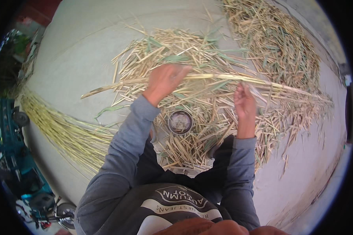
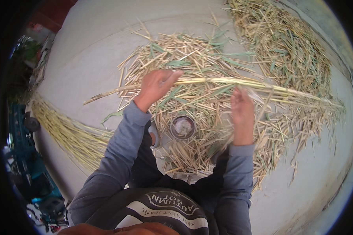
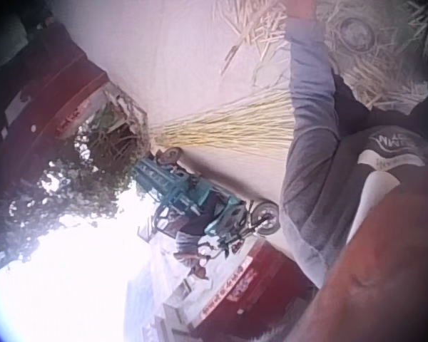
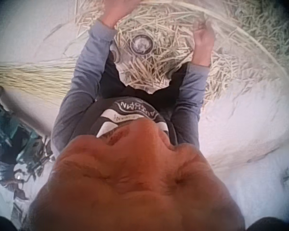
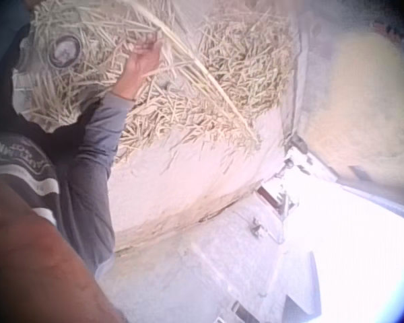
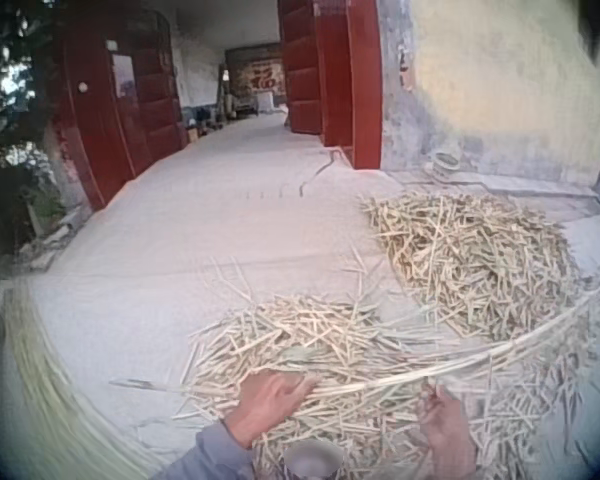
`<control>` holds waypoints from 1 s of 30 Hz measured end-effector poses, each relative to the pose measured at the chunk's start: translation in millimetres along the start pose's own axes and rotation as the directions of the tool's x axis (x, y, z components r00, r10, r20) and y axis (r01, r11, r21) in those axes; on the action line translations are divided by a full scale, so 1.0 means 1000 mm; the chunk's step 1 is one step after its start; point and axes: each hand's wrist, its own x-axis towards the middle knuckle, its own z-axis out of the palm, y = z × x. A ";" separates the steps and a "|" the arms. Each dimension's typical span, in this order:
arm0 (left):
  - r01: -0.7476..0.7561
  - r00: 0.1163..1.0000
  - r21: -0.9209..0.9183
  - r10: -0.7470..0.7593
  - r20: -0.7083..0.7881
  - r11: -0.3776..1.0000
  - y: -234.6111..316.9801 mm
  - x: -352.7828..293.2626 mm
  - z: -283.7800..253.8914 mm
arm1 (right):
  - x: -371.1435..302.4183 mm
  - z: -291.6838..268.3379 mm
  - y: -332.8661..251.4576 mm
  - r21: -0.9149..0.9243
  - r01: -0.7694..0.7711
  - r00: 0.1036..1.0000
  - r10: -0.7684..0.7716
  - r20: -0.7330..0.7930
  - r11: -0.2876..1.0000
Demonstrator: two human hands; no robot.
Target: The person sits on a concrete floor and repeatedly strips leaves and outer layers from long plant stalks by hand. The person separates the cleaned stalks from the debris and places them into a pile to the side.
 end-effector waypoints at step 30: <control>-0.090 0.971 -0.157 0.121 0.207 0.984 -0.028 0.004 -0.038 | -0.017 0.004 -0.070 -0.293 0.201 0.954 -0.255 -0.160 0.935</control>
